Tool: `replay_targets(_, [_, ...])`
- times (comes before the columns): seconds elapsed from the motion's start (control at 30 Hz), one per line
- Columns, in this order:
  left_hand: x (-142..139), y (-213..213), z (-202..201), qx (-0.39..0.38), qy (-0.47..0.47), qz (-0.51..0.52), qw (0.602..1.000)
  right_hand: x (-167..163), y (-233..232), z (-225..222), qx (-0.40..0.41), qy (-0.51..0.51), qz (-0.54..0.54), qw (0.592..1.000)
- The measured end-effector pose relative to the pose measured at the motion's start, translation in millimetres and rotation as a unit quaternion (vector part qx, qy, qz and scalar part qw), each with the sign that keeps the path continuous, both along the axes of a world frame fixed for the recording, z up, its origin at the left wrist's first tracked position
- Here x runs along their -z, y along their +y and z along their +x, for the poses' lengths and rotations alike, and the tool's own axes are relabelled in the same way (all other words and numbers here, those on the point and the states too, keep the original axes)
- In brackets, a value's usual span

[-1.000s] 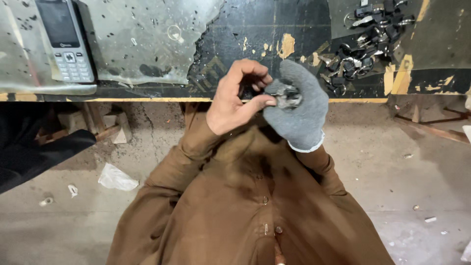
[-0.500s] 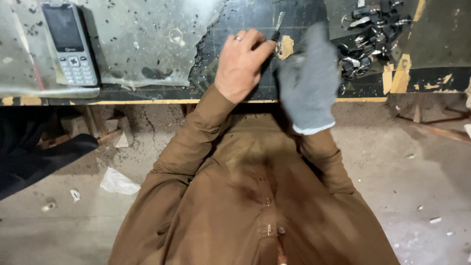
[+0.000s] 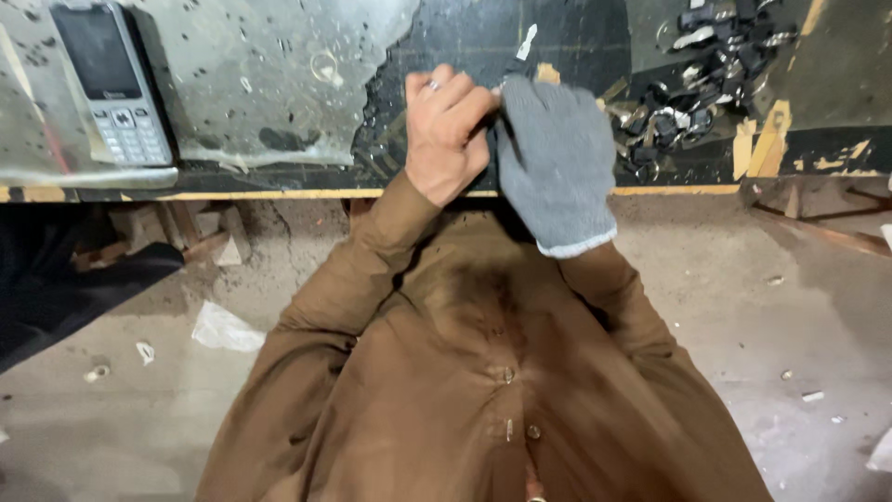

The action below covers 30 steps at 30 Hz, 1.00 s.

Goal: The person sits at a workbench assembling keys, picking key heads and key blanks from piles and pressing the blanks into the plastic key heads one at a time, setting finished keys aside. The person wears a glove on one hand and works through a pile of key components.

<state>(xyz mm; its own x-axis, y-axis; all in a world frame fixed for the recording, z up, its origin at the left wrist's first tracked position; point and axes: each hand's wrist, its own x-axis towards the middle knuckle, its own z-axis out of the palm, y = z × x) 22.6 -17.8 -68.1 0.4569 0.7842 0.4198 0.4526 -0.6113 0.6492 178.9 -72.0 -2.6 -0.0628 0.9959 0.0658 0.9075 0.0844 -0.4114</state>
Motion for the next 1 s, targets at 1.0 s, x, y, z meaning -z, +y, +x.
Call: replay_targets(1.0, [2,11,-1,0.017,-0.045,-0.036,0.998,-19,15,12,-0.054,0.179,0.135,0.973])
